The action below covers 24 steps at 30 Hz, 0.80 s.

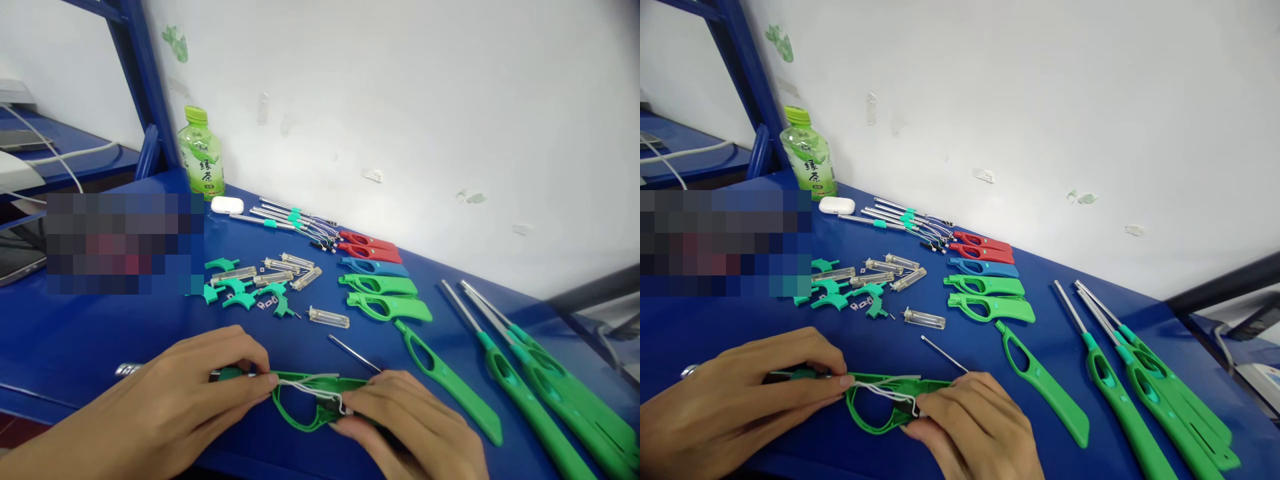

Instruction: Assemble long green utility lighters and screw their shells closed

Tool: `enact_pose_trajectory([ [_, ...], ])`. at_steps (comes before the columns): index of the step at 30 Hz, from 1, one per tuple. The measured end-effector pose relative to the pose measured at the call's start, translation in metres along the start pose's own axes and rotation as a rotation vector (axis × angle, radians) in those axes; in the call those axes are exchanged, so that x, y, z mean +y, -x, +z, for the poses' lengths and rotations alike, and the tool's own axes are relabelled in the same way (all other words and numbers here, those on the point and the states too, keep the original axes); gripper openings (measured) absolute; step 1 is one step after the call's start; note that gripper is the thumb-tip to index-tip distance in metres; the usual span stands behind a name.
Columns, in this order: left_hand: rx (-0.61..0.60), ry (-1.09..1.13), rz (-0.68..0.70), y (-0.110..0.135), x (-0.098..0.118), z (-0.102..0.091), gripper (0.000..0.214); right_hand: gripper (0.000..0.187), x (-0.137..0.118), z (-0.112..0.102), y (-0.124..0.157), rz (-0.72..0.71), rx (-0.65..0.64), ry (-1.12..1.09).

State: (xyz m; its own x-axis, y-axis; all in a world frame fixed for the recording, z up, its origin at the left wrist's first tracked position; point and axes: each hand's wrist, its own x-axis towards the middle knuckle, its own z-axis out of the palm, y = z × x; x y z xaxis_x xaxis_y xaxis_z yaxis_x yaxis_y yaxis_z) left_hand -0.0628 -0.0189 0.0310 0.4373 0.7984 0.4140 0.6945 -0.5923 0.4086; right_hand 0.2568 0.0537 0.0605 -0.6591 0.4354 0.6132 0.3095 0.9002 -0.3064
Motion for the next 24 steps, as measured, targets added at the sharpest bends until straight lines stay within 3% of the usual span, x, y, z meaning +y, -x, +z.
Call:
enact_pose_trajectory([
  [7,-0.004,-0.011,0.054,-0.003,0.001,0.000,0.029,0.001,0.003,0.002,0.007,0.020,-0.065,0.032],
  [12,0.017,-0.024,0.043,-0.006,0.003,0.000,0.030,0.012,0.001,0.006,0.009,0.029,-0.046,0.065],
  [24,0.157,-0.150,0.042,-0.009,0.009,-0.001,0.030,0.021,0.002,0.010,0.011,0.016,-0.028,0.136],
])
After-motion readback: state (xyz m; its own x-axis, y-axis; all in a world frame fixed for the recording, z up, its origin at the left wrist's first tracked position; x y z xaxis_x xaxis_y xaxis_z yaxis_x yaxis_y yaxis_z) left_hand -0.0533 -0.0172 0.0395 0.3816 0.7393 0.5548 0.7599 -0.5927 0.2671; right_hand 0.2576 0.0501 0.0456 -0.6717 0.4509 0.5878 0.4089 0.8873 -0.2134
